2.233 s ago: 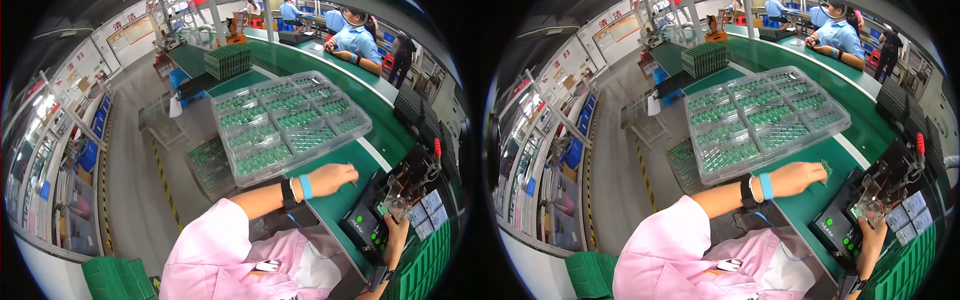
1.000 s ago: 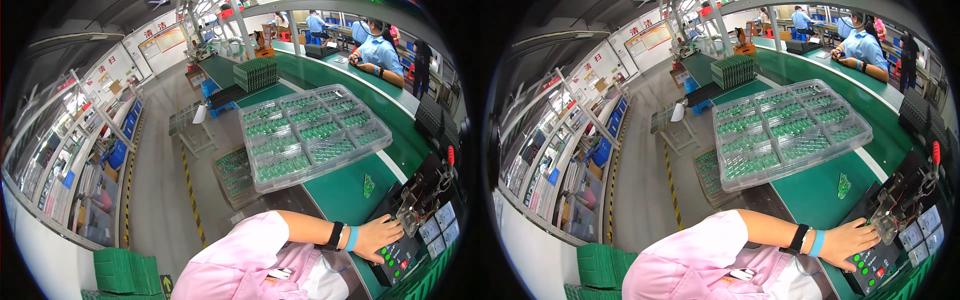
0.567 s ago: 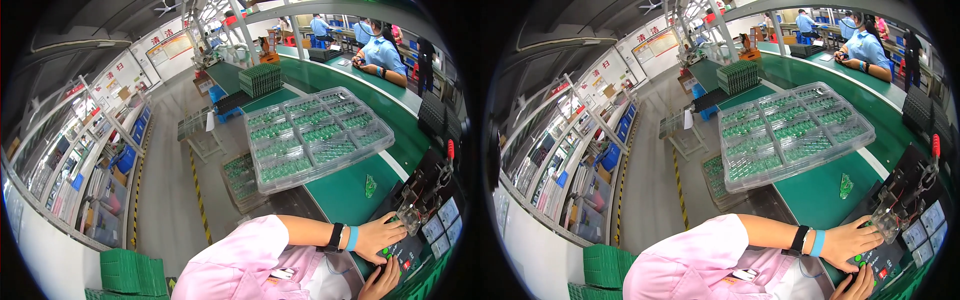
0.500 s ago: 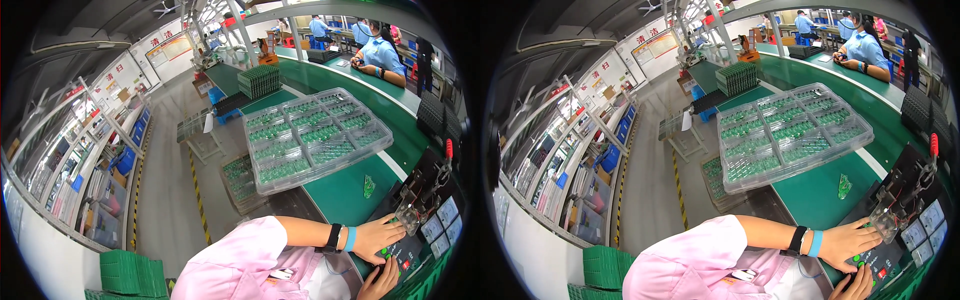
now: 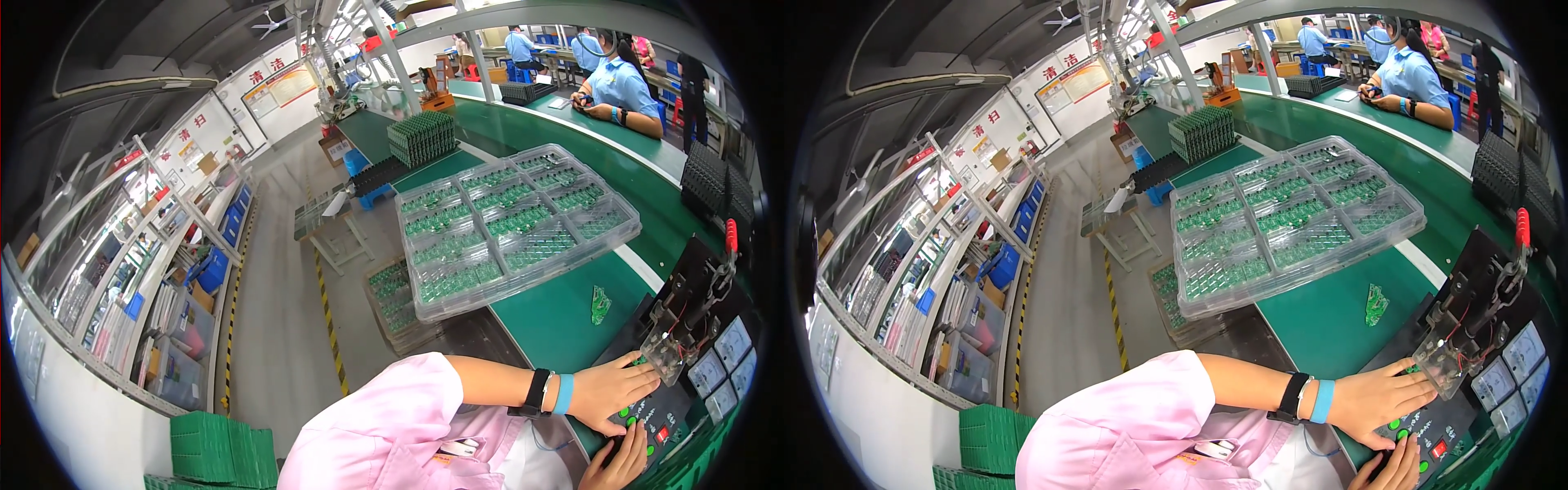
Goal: The person picks up a circuit board, places it into a testing machine, and lowers a red lever. After pressing buttons on the machine, the person raises the lever and places the circuit board into a green tray, repeating the process.
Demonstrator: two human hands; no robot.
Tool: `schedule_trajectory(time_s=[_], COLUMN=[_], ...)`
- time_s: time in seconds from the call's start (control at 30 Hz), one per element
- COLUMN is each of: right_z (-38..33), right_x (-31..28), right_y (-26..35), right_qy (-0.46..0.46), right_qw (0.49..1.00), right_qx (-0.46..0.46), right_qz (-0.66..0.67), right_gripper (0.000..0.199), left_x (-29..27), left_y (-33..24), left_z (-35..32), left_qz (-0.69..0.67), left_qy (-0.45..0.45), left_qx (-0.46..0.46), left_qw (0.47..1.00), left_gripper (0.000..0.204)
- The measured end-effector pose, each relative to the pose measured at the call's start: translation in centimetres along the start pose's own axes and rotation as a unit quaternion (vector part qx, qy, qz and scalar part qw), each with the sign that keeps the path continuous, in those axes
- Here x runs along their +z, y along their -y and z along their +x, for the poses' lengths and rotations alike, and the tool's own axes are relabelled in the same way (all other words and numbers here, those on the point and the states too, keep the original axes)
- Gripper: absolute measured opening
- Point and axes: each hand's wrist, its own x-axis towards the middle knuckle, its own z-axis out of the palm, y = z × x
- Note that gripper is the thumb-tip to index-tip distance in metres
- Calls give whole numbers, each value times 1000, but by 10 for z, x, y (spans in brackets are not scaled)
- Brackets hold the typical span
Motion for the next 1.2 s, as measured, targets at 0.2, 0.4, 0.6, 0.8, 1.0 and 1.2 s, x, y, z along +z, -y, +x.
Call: schedule_trajectory(time_s=[0.2,0.4,0.6,0.8,1.0,1.2], right_z=[-4,-7,-9,-6,-9,-9], right_x=[2,9,4,5,9,8], right_y=[-5,-5,1,1,2,5], right_qy=[-6,-28,-1,-22,-25,-17], right_qw=[1000,999,1000,1000,999,999], right_qx=[5,4,4,-2,7,11], right_qz=[-24,-33,-17,-12,-18,-29], right_gripper=[28,28,29,29,29,29], left_x=[2,-3,-41,-121,-105,-125], left_y=[1,0,-44,-47,3,8], left_z=[6,7,-13,78,176,181], left_qz=[8,1,27,69,-68,-179], left_qy=[-9,-16,-29,-190,-202,-162], left_qx=[7,9,-57,94,-128,-151], left_qw=[1000,1000,998,975,969,959], left_gripper=[89,87,80,65,63,63])
